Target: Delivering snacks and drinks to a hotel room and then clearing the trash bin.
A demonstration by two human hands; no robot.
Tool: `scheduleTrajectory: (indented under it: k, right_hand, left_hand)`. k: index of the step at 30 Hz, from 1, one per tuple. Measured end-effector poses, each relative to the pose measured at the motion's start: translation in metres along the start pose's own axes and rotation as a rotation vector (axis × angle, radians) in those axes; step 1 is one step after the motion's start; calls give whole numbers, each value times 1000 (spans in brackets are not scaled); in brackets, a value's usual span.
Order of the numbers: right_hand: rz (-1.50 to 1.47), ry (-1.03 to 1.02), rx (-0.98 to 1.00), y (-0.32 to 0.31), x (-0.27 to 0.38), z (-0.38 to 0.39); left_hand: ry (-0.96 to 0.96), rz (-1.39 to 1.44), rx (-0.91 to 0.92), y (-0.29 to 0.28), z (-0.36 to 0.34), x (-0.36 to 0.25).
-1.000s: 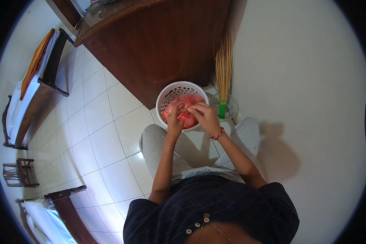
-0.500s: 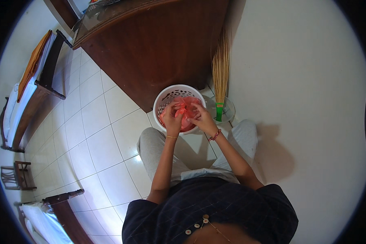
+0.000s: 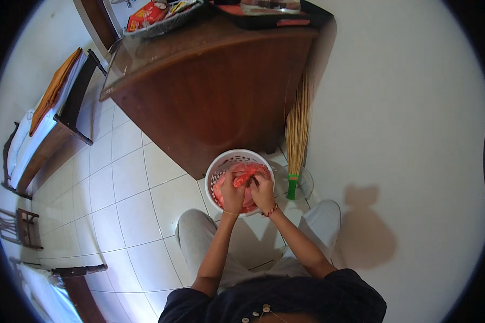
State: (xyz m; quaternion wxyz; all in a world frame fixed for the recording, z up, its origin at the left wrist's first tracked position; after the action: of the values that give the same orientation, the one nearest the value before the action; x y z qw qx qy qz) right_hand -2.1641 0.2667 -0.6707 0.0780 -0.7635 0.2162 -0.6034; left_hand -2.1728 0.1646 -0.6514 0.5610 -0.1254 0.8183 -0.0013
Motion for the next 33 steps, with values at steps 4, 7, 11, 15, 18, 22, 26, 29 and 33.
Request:
scheduleTrajectory:
  k: [4, 7, 11, 15, 18, 22, 26, 29, 33]
  right_hand:
    - [-69, -119, -36, -29, 51, -30]
    - [-115, -75, 115, -60, 105, -42]
    - [-52, -176, 136, -103, 201, -60]
    - [73, -121, 338, -169, 282, -65]
    - [156, -120, 421, -216, 353, -69]
    - [270, -120, 429, -268, 447, -69]
    - [317, 17, 499, -309, 516, -72]
    - [296, -102, 449, -324, 536, -71]
    - [261, 17, 585, -320, 544, -55]
  left_hand:
    - [72, -368, -38, -16, -26, -57]
    - [38, -209, 127, -38, -50, -113]
    - [-33, 12, 236, -55, -73, -195]
    - [3, 4, 394, -66, -91, -288]
    - [-46, 13, 500, -74, -105, -372]
    - [-74, 75, 481, -84, -115, -470]
    - [-170, 230, 447, -84, -108, -523]
    - [-169, 220, 441, -88, -101, -549]
    - [-149, 195, 424, -95, -84, -545]
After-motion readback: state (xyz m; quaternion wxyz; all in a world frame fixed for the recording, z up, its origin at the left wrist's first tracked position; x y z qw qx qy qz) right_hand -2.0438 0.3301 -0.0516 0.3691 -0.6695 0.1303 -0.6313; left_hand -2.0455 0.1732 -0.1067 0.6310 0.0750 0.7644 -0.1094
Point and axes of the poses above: each hand's wrist, its own z-axis away from the middle knuckle, its own y-axis out of the palm, x = y × z, the point moved 1 cm from there along -z, towards the middle knuckle, and after that the axes turned 5 degrees about y, right-handed, at the moved point
